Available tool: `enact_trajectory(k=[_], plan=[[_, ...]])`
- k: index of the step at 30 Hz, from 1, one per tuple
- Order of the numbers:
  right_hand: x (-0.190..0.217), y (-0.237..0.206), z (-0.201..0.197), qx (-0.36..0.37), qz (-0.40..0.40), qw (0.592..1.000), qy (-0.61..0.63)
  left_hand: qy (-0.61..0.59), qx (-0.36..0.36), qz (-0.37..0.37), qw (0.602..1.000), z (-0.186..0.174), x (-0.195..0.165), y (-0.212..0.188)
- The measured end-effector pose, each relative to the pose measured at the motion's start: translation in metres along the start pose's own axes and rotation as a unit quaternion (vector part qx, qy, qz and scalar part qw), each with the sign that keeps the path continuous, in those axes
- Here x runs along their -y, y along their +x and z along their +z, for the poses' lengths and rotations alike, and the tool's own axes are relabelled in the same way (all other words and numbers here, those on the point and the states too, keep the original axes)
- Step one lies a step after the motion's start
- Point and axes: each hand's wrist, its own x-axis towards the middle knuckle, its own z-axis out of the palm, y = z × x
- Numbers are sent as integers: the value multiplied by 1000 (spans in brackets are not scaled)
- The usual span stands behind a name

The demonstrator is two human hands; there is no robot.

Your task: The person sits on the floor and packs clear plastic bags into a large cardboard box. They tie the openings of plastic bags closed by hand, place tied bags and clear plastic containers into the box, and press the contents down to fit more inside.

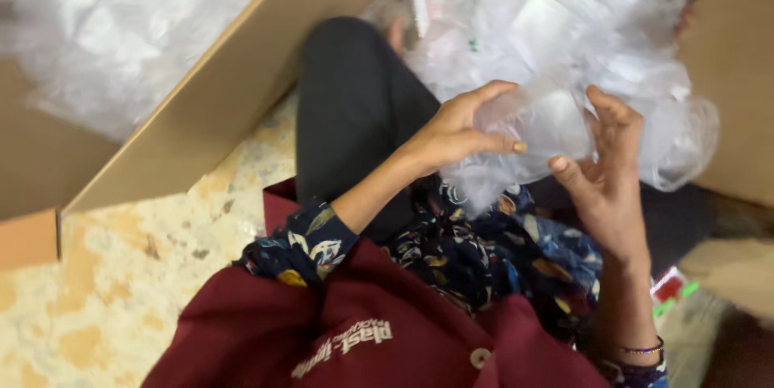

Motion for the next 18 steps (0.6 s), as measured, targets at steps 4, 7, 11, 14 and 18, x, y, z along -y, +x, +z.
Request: enact_trajectory(k=[4,7,11,14,18], plan=[[35,48,34,127,55,974,-182,228,-78,116,964,-36,-57,-38],[74,86,80,153,-160,915,-337,296,-215,164,916,-77,-101,-92],[141,146,153,227,-319,893,-220,333,-448,162,814,-131,-139,-190],[181,191,233,272,-440,806,-288,495,-534,80,681,-157,-142,-241],[199,221,395,509,-388,746,-182,584,-538,54,605,-170,-123,-256]])
